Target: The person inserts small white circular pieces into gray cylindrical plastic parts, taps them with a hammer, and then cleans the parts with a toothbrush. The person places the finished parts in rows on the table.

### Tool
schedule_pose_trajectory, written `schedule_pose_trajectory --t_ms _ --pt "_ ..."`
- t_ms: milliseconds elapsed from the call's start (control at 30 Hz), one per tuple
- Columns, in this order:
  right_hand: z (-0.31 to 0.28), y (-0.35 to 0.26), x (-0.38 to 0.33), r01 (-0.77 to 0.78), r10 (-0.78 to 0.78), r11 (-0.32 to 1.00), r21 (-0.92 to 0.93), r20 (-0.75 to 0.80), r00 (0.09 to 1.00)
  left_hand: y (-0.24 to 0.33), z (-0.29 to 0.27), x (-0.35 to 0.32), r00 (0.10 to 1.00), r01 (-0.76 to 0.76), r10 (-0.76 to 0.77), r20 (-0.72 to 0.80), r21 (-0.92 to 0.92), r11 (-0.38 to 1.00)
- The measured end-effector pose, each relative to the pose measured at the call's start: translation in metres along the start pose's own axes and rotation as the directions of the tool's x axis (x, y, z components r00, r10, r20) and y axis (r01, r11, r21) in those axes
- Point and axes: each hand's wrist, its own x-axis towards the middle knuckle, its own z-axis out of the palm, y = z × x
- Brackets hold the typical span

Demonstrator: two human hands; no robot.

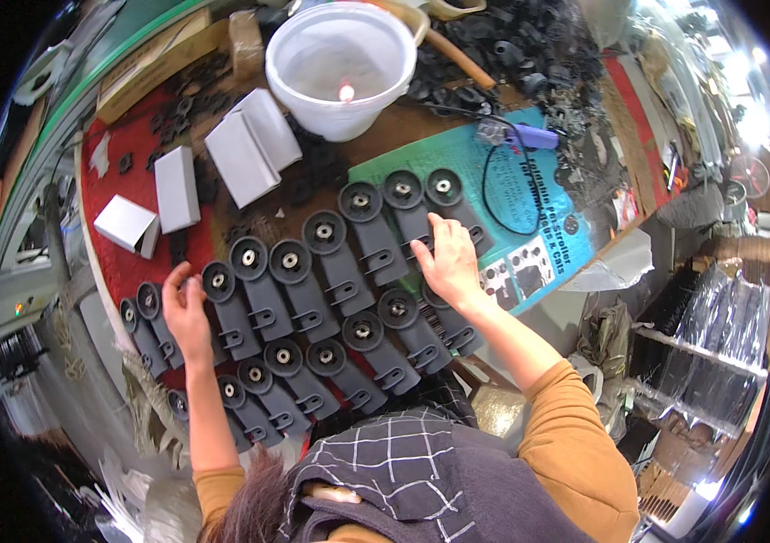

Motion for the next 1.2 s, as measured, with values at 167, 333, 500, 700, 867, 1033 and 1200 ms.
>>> schedule_pose_trajectory --t_ms 167,333,500,700,867,1033,1200 --pt "-0.034 0.035 0.093 0.102 -0.111 0.994 -0.049 -0.273 0.956 0.030 0.049 -0.039 0.966 -0.202 0.182 0.183 0.095 0.975" --pt "-0.032 0.090 0.276 -0.060 -0.032 0.953 -0.298 -0.297 0.954 0.057 0.099 -0.085 0.856 -0.367 0.231 0.462 0.229 0.902" --pt "-0.037 0.101 0.356 -0.249 0.275 0.946 -0.209 0.105 0.956 0.077 0.147 -0.126 0.879 -0.177 0.069 0.472 0.190 0.966" --pt "-0.111 0.102 0.379 -0.373 0.219 0.872 0.317 0.429 0.876 0.094 0.158 -0.164 0.912 -0.130 0.061 0.407 0.145 0.981" --pt "-0.152 0.071 0.313 -0.437 0.302 0.738 0.514 0.327 0.896 0.089 0.154 -0.185 0.911 -0.183 0.132 0.391 0.095 0.979" --pt "-0.179 0.065 0.119 -0.319 0.177 0.563 0.762 0.266 0.948 0.085 0.164 -0.210 0.863 -0.330 0.271 0.426 0.070 0.941" --pt "-0.167 0.058 0.072 -0.218 0.100 0.553 0.804 0.196 0.976 0.085 0.247 -0.190 0.631 -0.658 0.447 0.635 0.133 0.741"
